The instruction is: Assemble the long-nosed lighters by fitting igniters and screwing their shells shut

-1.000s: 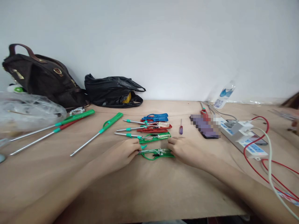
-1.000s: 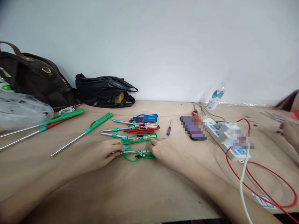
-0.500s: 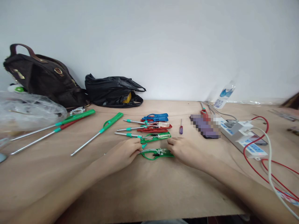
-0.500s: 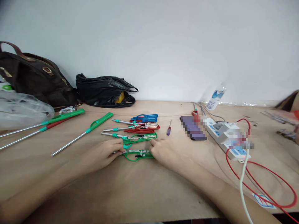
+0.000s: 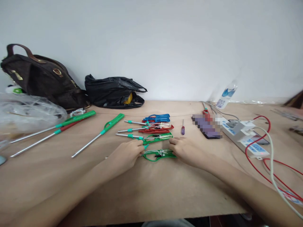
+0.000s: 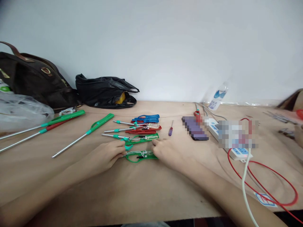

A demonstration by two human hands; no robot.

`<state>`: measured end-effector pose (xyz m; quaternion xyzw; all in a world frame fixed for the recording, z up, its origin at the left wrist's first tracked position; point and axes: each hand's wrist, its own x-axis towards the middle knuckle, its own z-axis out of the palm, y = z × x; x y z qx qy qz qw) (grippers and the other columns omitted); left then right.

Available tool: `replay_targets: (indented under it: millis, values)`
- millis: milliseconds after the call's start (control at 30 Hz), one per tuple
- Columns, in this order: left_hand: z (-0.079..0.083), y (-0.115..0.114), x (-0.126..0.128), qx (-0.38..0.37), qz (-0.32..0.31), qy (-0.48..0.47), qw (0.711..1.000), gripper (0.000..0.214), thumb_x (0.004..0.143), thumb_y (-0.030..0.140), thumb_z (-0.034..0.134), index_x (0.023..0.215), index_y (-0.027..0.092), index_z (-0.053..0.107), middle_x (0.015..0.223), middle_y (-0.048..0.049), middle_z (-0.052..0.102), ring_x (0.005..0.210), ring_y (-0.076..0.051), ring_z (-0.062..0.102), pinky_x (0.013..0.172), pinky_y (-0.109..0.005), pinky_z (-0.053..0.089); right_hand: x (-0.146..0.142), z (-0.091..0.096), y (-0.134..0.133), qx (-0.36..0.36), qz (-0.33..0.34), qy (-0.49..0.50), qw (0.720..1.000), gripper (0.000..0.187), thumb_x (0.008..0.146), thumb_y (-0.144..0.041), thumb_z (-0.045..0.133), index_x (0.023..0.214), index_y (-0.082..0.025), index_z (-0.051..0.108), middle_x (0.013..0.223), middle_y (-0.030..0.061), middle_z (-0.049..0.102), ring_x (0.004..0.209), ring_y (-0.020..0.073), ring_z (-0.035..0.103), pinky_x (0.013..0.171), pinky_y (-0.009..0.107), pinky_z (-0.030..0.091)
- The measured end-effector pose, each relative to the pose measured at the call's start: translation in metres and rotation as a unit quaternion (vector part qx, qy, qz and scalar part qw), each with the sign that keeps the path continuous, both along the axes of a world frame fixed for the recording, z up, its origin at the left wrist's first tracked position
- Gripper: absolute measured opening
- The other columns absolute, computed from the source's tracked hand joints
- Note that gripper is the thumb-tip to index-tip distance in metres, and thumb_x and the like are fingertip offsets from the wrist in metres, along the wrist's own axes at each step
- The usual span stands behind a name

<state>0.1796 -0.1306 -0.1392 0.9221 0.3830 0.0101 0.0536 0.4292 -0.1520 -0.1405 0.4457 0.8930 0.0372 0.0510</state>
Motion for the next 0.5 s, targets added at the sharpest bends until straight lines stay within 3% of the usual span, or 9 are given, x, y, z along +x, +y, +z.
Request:
replay_targets:
  millis: [200, 367, 500]
  values:
    - [0.000, -0.002, 0.001, 0.020, -0.011, 0.033, 0.999, 0.027, 0.086, 0.003, 0.039, 0.082, 0.016, 0.062, 0.090, -0.0052, 0.061, 0.079, -0.021, 0.058, 0.059, -0.028, 0.035, 0.007, 0.002, -0.002, 0.032, 0.012, 0.078, 0.996, 0.018, 0.085, -0.005, 0.055, 0.092, -0.015, 0.067, 0.094, 0.0086, 0.065, 0.083, 0.0188, 0.062, 0.069, 0.028, 0.045]
    - [-0.002, -0.003, 0.001, 0.036, -0.010, 0.003, 0.999, 0.026, 0.087, 0.005, 0.039, 0.079, 0.016, 0.061, 0.089, -0.0047, 0.061, 0.076, -0.018, 0.057, 0.058, -0.026, 0.035, -0.005, -0.008, -0.004, 0.052, 0.052, 0.176, 0.982, 0.012, 0.090, -0.014, 0.053, 0.091, -0.015, 0.065, 0.092, 0.0087, 0.063, 0.087, 0.0209, 0.060, 0.072, 0.031, 0.046]
    - [-0.001, -0.003, 0.001, 0.031, -0.004, 0.009, 0.999, 0.023, 0.089, 0.005, 0.041, 0.078, 0.016, 0.059, 0.089, -0.0046, 0.061, 0.078, -0.018, 0.058, 0.059, -0.026, 0.036, -0.020, -0.019, -0.001, 0.035, 0.019, 0.225, 0.974, 0.010, 0.090, -0.021, 0.056, 0.090, -0.015, 0.063, 0.091, 0.0075, 0.062, 0.085, 0.0201, 0.059, 0.072, 0.031, 0.046]
